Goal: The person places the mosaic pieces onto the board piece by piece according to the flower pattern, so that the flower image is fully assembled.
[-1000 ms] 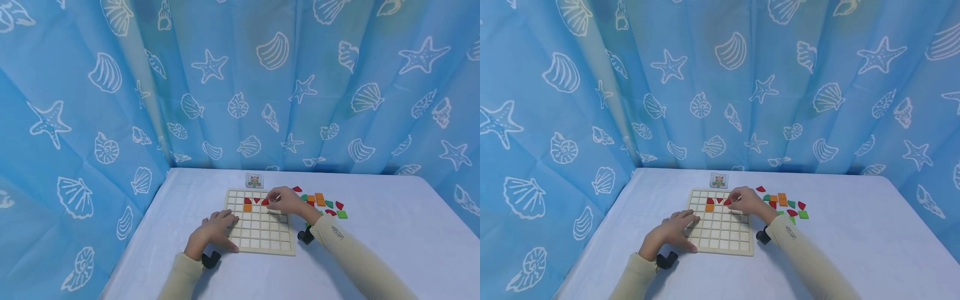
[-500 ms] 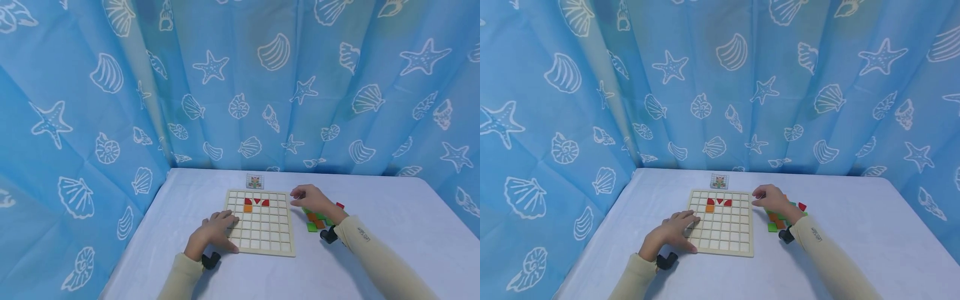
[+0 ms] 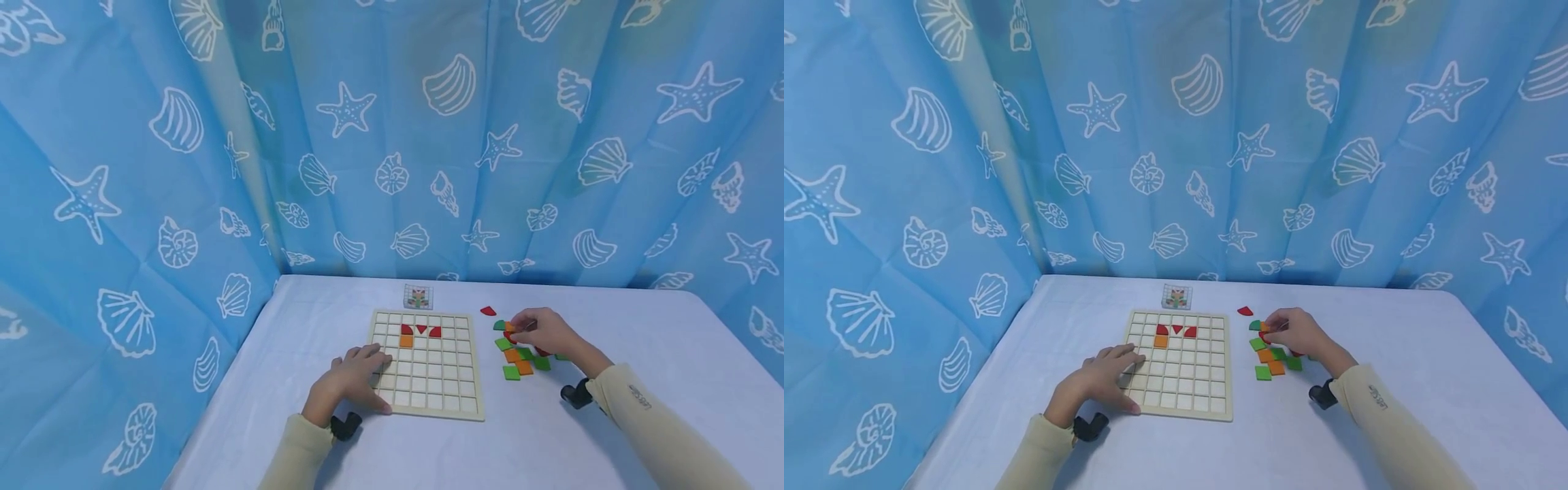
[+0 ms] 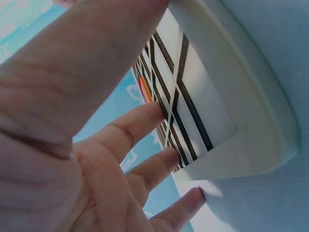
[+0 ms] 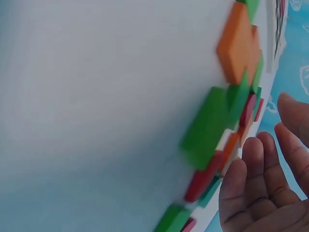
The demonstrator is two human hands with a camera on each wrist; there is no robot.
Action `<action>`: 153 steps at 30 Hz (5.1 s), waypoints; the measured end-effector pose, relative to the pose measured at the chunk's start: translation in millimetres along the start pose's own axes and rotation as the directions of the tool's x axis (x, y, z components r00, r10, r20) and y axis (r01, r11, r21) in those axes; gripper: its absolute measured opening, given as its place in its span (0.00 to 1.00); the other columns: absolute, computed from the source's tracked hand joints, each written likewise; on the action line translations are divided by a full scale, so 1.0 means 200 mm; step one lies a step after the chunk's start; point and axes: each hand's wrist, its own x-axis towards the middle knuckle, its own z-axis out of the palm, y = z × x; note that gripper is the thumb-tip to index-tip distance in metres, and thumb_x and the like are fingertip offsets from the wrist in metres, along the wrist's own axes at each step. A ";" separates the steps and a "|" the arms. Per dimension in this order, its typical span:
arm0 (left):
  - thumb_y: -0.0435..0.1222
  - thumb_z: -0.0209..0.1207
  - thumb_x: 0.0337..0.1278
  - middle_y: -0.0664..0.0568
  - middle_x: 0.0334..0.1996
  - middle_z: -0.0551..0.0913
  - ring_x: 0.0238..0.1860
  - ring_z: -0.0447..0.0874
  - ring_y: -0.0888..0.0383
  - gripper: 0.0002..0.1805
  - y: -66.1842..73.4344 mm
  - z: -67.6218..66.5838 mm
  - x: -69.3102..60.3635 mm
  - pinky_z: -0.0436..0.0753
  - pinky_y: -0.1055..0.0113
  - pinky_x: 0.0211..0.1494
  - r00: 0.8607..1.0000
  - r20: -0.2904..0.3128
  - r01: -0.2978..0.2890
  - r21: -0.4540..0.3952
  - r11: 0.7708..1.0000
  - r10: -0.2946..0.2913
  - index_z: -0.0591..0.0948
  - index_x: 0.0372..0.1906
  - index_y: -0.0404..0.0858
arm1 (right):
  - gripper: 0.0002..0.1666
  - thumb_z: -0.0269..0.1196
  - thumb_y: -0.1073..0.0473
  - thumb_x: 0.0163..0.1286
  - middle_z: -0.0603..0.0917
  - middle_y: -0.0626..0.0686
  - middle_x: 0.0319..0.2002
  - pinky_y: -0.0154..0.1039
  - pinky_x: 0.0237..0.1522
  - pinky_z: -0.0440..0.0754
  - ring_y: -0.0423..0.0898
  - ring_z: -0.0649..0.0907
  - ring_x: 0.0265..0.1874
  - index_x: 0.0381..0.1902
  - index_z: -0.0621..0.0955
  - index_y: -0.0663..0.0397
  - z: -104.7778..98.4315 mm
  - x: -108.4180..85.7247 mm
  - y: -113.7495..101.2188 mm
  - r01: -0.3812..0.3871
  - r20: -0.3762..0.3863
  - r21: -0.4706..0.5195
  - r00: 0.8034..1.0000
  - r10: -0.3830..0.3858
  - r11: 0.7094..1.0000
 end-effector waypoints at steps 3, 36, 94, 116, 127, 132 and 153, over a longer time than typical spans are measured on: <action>0.54 0.78 0.40 0.48 0.77 0.60 0.77 0.53 0.40 0.50 0.00 0.00 0.00 0.55 0.33 0.73 1.000 0.011 0.004 0.000 1.000 -0.004 0.70 0.73 0.50 | 0.19 0.71 0.57 0.65 0.85 0.55 0.41 0.44 0.44 0.85 0.52 0.81 0.42 0.51 0.83 0.62 0.00 -0.03 0.03 0.000 0.007 0.001 1.000 0.000 1.000; 0.53 0.79 0.38 0.47 0.77 0.61 0.76 0.54 0.39 0.50 0.02 0.01 -0.02 0.55 0.32 0.72 1.000 -0.021 0.001 -0.002 1.000 -0.001 0.72 0.72 0.48 | 0.16 0.76 0.62 0.56 0.81 0.47 0.36 0.38 0.39 0.82 0.46 0.76 0.36 0.42 0.84 0.54 0.05 -0.24 0.03 0.120 0.153 -0.061 0.982 -0.109 0.991; 0.53 0.79 0.37 0.47 0.76 0.62 0.76 0.55 0.39 0.49 0.01 0.00 -0.02 0.56 0.32 0.71 1.000 -0.021 -0.021 -0.012 1.000 0.021 0.73 0.70 0.48 | 0.11 0.67 0.65 0.67 0.86 0.53 0.44 0.44 0.44 0.84 0.48 0.80 0.40 0.47 0.83 0.58 0.00 -0.13 -0.19 0.150 0.029 -0.028 0.988 -0.150 0.988; 0.55 0.79 0.38 0.47 0.76 0.63 0.75 0.56 0.40 0.50 0.00 0.00 -0.01 0.58 0.32 0.70 0.999 -0.032 -0.031 0.032 0.999 0.032 0.72 0.71 0.48 | 0.13 0.64 0.67 0.70 0.83 0.56 0.41 0.41 0.34 0.87 0.46 0.84 0.29 0.51 0.81 0.65 0.04 -0.02 -0.30 0.128 0.086 0.161 0.986 -0.143 0.979; 0.55 0.79 0.38 0.47 0.76 0.62 0.76 0.55 0.39 0.50 0.00 0.00 -0.01 0.58 0.32 0.71 0.999 -0.024 -0.021 0.029 0.999 0.022 0.72 0.71 0.49 | 0.17 0.64 0.67 0.69 0.82 0.57 0.42 0.41 0.38 0.87 0.54 0.85 0.39 0.55 0.79 0.64 0.04 0.05 -0.40 0.129 0.049 0.080 0.990 -0.133 0.988; 0.55 0.79 0.38 0.47 0.77 0.62 0.76 0.55 0.39 0.50 0.01 -0.01 0.00 0.56 0.31 0.71 1.000 -0.020 -0.018 0.026 1.000 0.019 0.71 0.72 0.49 | 0.19 0.64 0.68 0.68 0.81 0.60 0.44 0.43 0.40 0.87 0.56 0.85 0.42 0.56 0.76 0.64 0.06 0.08 -0.44 0.130 -0.060 0.133 0.991 -0.123 0.983; 0.54 0.79 0.37 0.47 0.76 0.62 0.76 0.55 0.39 0.50 0.01 0.01 -0.01 0.57 0.31 0.71 0.999 -0.026 -0.022 0.023 0.999 0.023 0.72 0.71 0.49 | 0.09 0.69 0.59 0.67 0.86 0.52 0.40 0.42 0.40 0.82 0.47 0.81 0.37 0.44 0.86 0.54 0.35 0.17 -0.51 0.099 -0.128 0.132 0.988 -0.082 0.986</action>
